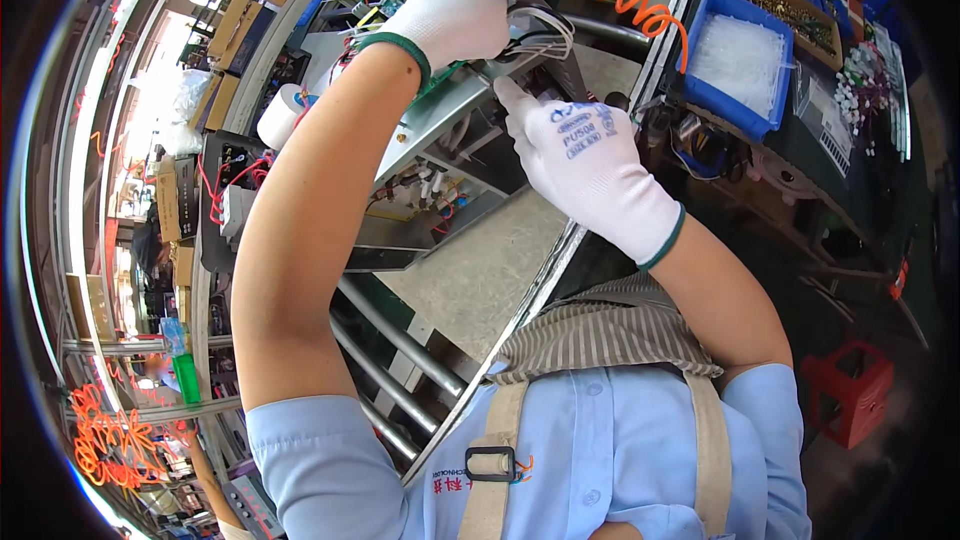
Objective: The person assembles an electronic device by connecting wires to a circuit board and securing components within a metal casing. They use a screwdriver to tighten screws and organize the internal wiring, working at a station in a factory setting.
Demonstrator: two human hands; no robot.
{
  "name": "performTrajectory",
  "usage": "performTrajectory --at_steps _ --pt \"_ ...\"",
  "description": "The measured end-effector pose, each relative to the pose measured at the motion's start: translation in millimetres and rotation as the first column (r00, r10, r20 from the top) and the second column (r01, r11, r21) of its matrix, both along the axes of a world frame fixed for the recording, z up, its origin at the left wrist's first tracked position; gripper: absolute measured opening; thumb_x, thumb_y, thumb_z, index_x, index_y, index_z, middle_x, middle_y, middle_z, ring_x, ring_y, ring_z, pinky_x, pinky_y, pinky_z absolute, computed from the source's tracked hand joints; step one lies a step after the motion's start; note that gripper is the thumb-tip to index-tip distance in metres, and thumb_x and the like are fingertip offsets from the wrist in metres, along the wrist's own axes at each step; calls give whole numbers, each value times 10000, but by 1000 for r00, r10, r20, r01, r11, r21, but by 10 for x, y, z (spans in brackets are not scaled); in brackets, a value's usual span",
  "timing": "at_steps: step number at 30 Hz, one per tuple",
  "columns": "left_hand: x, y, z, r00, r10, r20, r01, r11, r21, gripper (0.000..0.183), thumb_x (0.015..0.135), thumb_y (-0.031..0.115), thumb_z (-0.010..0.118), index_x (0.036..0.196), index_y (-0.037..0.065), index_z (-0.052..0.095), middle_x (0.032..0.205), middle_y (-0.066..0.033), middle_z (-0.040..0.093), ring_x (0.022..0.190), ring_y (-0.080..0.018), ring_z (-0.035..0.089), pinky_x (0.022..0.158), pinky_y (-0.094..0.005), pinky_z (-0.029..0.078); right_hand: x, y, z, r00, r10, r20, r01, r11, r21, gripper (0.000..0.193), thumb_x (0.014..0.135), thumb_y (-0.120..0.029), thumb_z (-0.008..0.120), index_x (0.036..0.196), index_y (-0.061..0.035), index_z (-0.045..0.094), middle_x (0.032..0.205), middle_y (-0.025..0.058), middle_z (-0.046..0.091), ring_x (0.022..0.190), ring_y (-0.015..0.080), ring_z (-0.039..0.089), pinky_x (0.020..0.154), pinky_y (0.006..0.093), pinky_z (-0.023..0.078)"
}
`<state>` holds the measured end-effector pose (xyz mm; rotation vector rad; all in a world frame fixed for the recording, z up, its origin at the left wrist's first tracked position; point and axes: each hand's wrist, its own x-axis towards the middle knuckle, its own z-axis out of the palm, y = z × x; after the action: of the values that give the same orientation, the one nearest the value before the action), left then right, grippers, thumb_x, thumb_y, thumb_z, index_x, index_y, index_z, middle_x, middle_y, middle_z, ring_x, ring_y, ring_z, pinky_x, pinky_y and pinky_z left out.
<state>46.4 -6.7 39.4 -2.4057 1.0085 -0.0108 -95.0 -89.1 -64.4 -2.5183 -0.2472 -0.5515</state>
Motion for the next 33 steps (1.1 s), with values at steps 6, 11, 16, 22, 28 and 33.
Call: performTrajectory --at_steps 6,11,16,22,28,33 --pt "-363 581 213 971 -165 174 217 914 -344 222 904 207 558 1020 36 639 995 -183 651 918 -367 642 783 -455 522 129 -52 5 992 101 79 -102 995 14 418 891 -193 567 1278 -33 546 731 107 685 668 306 676 568 444 510" --pt "-1195 1267 -63 948 284 145 -145 788 -598 206 862 277 656 950 95 697 825 -133 637 733 -294 663 628 -386 527 59 159 -129 997 48 -58 -50 998 -26 507 878 -143 568 1366 -38 479 764 94 676 670 294 663 580 420 501" --pt "-1069 1652 -753 939 334 75 -113 508 -854 240 838 287 707 917 67 656 830 -149 649 739 -326 649 663 -385 508 20 420 -81 982 191 9 -190 968 165 470 916 -124 559 1367 -19 482 705 132 648 645 304 652 555 428 479" --pt "-908 1673 -822 934 357 19 -146 430 -891 289 783 254 776 800 25 601 733 -172 625 704 -328 638 637 -381 489 -170 313 -1 981 194 -26 -191 979 72 493 911 -152 578 1394 -92 499 686 166 632 622 315 647 569 422 488" --pt "-913 1697 -844 942 314 119 -23 414 -910 311 784 270 762 756 17 582 698 -181 584 656 -342 593 610 -387 462 233 -59 216 945 292 -150 -274 953 127 381 929 -177 561 1297 -91 608 987 234 667 781 287 690 726 352 530" --pt "-883 1680 -868 960 263 97 -4 359 -933 293 789 265 751 752 44 564 708 -157 588 679 -336 607 617 -408 472 461 -407 475 754 603 -260 -548 796 257 360 943 -133 567 1275 3 601 1208 176 669 1127 216 634 987 290 455"
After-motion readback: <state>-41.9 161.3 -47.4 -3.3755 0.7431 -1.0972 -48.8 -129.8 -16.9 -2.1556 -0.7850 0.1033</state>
